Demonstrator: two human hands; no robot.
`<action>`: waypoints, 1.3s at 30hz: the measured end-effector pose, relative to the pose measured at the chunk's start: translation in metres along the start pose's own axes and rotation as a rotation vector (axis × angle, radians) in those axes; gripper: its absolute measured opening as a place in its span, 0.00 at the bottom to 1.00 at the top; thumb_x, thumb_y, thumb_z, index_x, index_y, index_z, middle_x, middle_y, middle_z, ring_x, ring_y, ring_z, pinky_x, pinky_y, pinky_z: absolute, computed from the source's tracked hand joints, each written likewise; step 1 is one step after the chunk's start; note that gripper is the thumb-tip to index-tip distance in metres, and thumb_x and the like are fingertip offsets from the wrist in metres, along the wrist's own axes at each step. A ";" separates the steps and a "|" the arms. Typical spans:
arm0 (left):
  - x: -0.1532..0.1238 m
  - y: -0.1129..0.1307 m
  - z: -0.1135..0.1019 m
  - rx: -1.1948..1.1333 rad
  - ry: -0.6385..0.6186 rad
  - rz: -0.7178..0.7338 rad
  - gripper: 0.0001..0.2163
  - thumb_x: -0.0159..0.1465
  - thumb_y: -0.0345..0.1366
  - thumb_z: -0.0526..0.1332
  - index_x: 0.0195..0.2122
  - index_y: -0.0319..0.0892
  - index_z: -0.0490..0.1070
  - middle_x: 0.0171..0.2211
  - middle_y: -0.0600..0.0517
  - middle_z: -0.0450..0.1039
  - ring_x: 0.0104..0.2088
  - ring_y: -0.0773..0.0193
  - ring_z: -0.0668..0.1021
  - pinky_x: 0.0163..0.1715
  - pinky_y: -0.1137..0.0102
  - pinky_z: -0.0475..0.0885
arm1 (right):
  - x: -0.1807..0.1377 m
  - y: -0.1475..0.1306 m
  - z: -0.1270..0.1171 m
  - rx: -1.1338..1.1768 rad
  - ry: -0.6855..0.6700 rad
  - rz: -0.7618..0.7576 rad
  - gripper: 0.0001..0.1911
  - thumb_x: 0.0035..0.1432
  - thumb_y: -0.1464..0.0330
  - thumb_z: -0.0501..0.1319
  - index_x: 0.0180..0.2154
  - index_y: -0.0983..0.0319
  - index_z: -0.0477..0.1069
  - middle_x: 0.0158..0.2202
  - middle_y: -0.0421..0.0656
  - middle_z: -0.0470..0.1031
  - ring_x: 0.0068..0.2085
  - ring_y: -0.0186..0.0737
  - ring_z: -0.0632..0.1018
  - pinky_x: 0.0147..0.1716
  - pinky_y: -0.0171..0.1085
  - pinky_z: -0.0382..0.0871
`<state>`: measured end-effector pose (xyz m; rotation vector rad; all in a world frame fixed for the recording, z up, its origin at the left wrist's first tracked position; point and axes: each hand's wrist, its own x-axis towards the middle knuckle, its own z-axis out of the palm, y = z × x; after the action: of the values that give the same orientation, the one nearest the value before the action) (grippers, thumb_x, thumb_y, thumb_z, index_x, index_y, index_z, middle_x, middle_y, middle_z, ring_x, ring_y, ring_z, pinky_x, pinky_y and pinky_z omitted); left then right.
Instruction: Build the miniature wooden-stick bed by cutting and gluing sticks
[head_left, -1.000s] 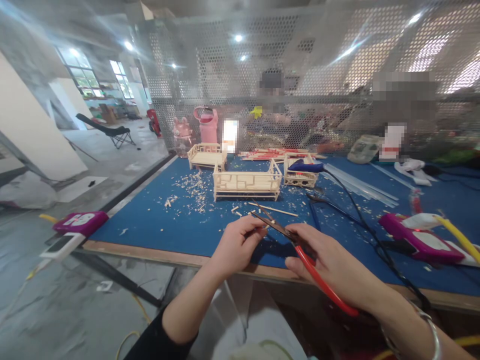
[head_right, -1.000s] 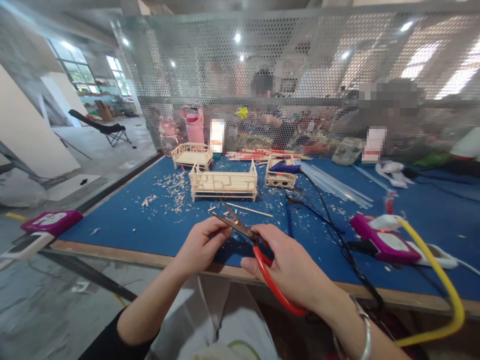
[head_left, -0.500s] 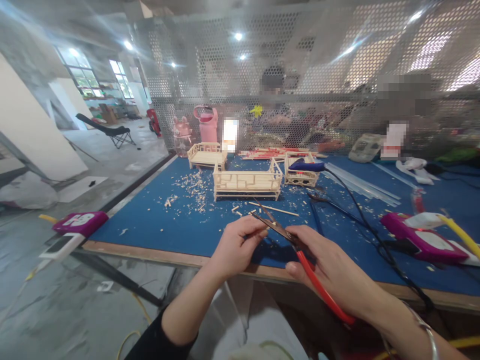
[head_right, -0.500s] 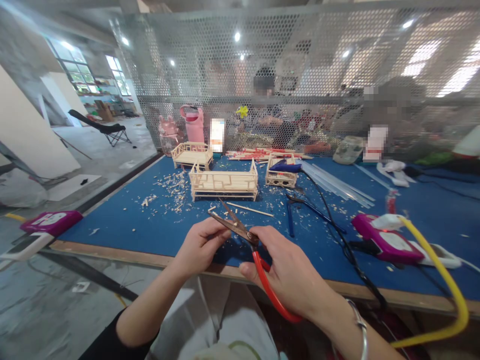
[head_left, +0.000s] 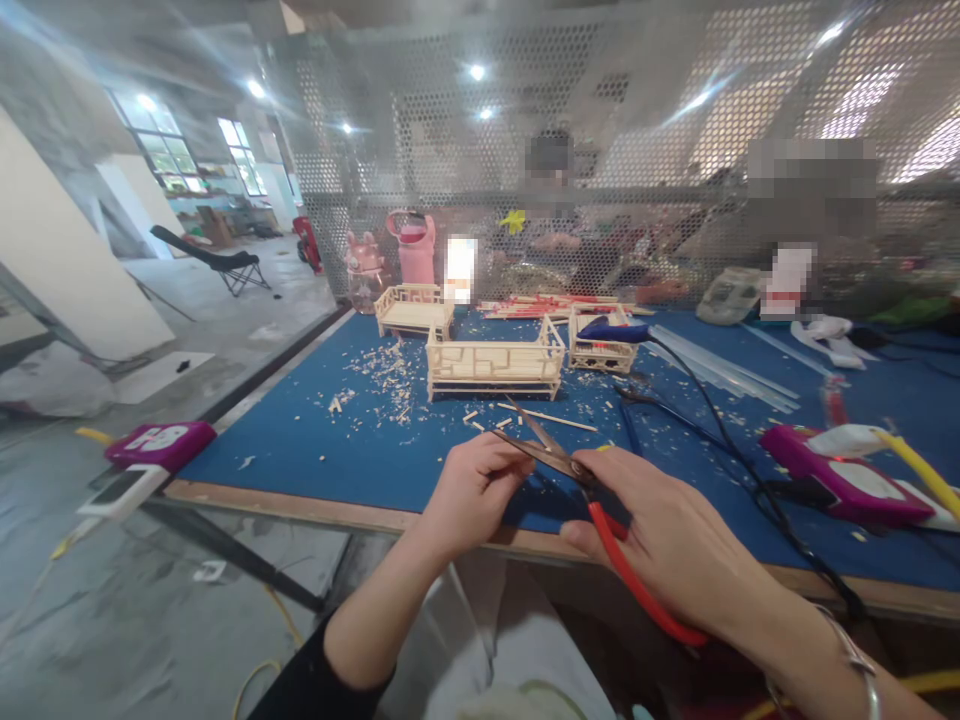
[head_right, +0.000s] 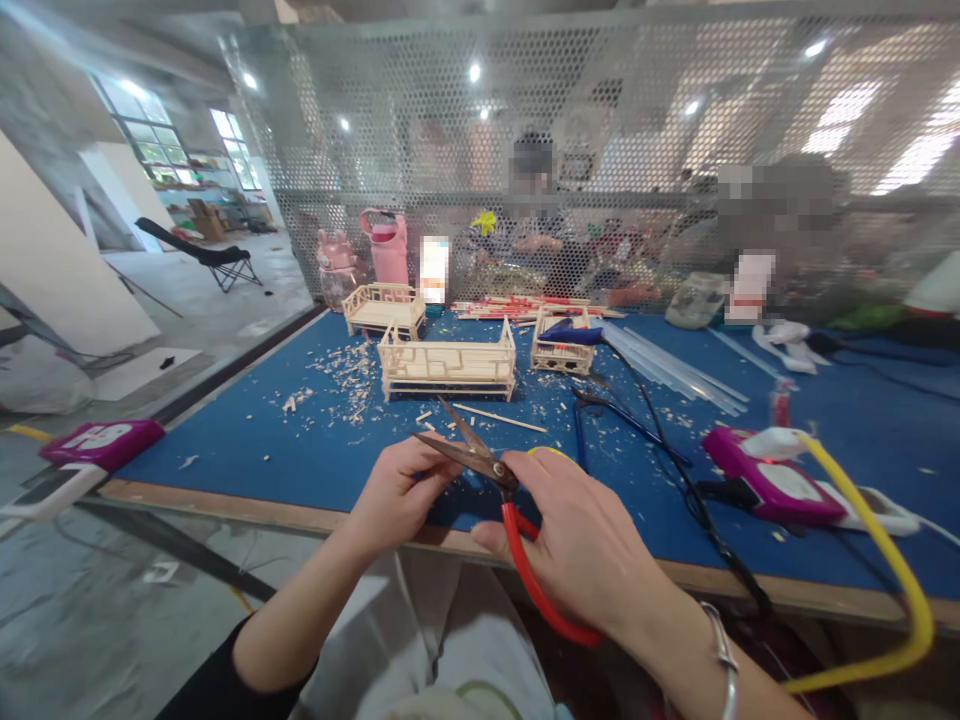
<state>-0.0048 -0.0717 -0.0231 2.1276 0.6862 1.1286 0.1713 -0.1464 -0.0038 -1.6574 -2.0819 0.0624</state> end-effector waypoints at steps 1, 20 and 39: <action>0.000 0.000 0.000 0.003 -0.005 -0.004 0.09 0.60 0.30 0.55 0.33 0.41 0.76 0.32 0.48 0.76 0.34 0.65 0.75 0.36 0.72 0.68 | -0.001 0.000 0.001 -0.010 -0.008 0.014 0.14 0.53 0.57 0.56 0.38 0.59 0.68 0.31 0.44 0.75 0.30 0.42 0.75 0.27 0.36 0.66; 0.004 -0.004 0.000 -0.650 0.322 -0.494 0.14 0.48 0.42 0.67 0.27 0.39 0.66 0.18 0.60 0.68 0.18 0.77 0.65 0.20 0.79 0.59 | 0.003 -0.012 0.016 0.198 0.100 0.151 0.19 0.53 0.56 0.55 0.43 0.59 0.61 0.33 0.45 0.73 0.30 0.42 0.74 0.29 0.39 0.68; 0.001 -0.002 0.003 -0.576 0.193 -0.450 0.08 0.49 0.33 0.65 0.32 0.40 0.78 0.34 0.51 0.79 0.38 0.60 0.79 0.43 0.67 0.71 | 0.006 -0.019 0.026 0.147 0.060 0.116 0.16 0.53 0.57 0.57 0.40 0.60 0.65 0.38 0.47 0.72 0.36 0.43 0.73 0.32 0.40 0.67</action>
<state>-0.0019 -0.0704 -0.0253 1.3145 0.7647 1.1140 0.1432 -0.1393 -0.0187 -1.6680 -1.8887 0.1964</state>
